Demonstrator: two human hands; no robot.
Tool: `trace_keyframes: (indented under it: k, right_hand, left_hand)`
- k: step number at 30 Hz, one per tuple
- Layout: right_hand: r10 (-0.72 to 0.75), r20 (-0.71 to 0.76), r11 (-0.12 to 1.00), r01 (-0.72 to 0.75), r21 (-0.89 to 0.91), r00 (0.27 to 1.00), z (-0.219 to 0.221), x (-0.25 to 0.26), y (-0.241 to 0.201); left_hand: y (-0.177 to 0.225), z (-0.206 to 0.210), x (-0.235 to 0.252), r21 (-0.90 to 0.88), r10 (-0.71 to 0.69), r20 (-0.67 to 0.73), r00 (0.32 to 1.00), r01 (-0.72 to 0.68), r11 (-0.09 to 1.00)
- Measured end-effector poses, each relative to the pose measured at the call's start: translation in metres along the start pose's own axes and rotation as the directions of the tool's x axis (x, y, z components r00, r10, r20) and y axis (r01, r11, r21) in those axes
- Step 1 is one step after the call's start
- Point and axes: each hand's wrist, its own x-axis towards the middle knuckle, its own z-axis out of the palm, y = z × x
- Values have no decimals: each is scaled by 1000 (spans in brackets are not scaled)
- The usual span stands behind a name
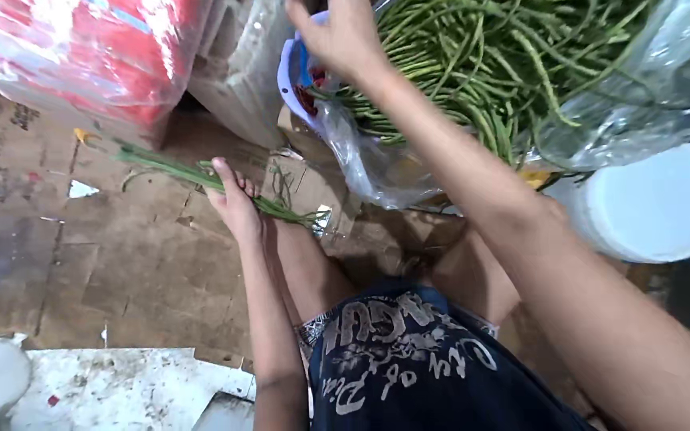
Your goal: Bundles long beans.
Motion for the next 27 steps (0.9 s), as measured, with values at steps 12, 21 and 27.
trace_keyframes:
  k: [12, 21, 27]
  right_hand:
    - [123, 974, 962, 217, -164, 190, 202, -375, 156]
    - [6, 957, 933, -345, 98, 288, 77, -286, 67]
    - [162, 488, 924, -306, 231, 858, -48, -210, -31]
  left_hand:
    - [-45, -18, 21, -2, -82, -23, 996, 82, 997]
    - [-17, -10, -18, -258, -69, 264, 962, 139, 956]
    - [3, 41, -56, -352, -116, 356, 927, 248, 902]
